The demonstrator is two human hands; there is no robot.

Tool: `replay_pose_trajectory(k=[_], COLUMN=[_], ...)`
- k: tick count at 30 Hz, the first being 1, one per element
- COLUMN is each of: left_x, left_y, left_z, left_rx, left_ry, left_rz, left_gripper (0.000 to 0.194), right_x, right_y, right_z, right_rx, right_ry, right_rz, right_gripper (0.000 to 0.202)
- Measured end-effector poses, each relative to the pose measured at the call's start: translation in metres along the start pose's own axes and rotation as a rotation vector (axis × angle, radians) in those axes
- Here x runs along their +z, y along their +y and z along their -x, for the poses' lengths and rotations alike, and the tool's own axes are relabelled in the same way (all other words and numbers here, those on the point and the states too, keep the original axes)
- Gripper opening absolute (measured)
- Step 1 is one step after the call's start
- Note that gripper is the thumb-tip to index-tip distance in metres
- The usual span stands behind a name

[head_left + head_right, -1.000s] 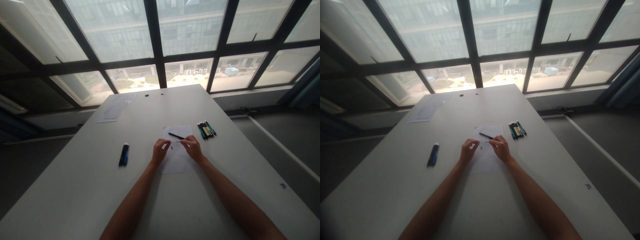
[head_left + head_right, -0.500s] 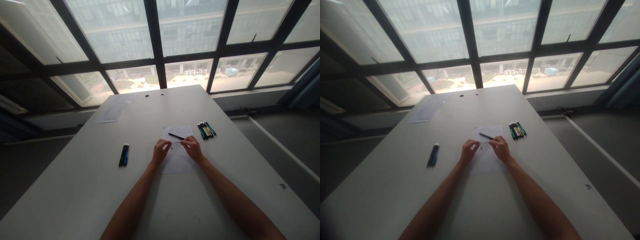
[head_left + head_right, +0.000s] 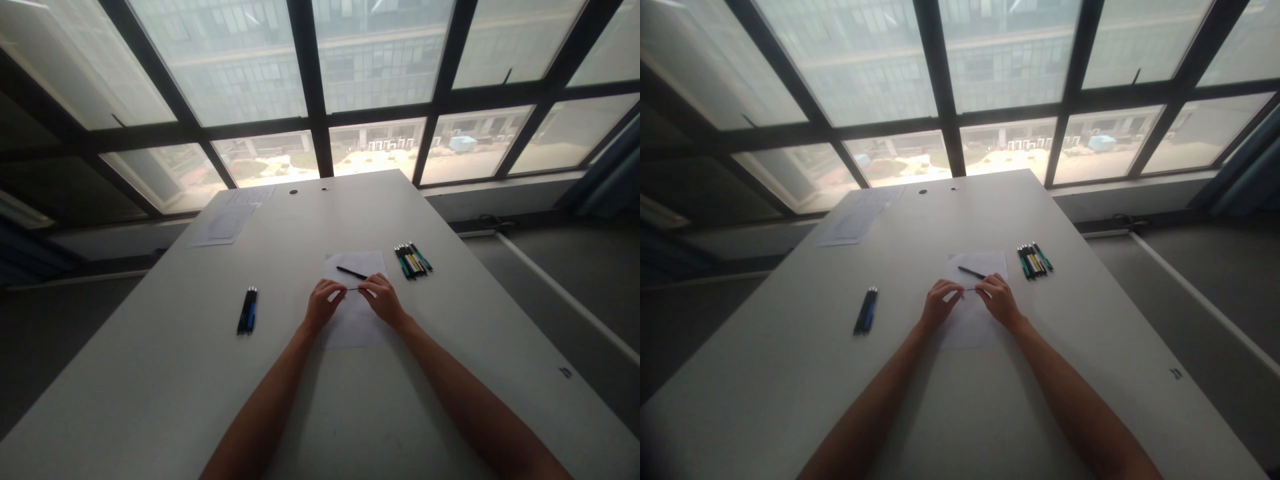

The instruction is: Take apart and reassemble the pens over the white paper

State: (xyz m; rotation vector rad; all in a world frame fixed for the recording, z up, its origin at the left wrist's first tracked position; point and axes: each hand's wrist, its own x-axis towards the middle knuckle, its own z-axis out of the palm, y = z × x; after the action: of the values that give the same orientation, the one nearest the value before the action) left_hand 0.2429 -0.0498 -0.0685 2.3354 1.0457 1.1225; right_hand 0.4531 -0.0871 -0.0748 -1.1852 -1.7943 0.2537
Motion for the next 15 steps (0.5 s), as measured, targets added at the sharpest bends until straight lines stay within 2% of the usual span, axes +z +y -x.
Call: replay_pose_trajectory(k=[9,15], left_x=[0.0024,-0.0023], left_y=[0.0000,0.0060], left_z=[-0.0001,-0.0010], left_rx=[0.021,0.018], left_ry=[-0.005,-0.025], left_rz=[0.015,0.020], left_gripper=[0.012,0.016], right_x=[0.0043,0.0048], right_y=[-0.0048,-0.0040], right_z=[0.0005,0.0010], right_rx=[-0.026,-0.019], right_ry=[-0.041,-0.042], right_rz=[-0.072,-0.074], right_gripper=[0.012,0.013])
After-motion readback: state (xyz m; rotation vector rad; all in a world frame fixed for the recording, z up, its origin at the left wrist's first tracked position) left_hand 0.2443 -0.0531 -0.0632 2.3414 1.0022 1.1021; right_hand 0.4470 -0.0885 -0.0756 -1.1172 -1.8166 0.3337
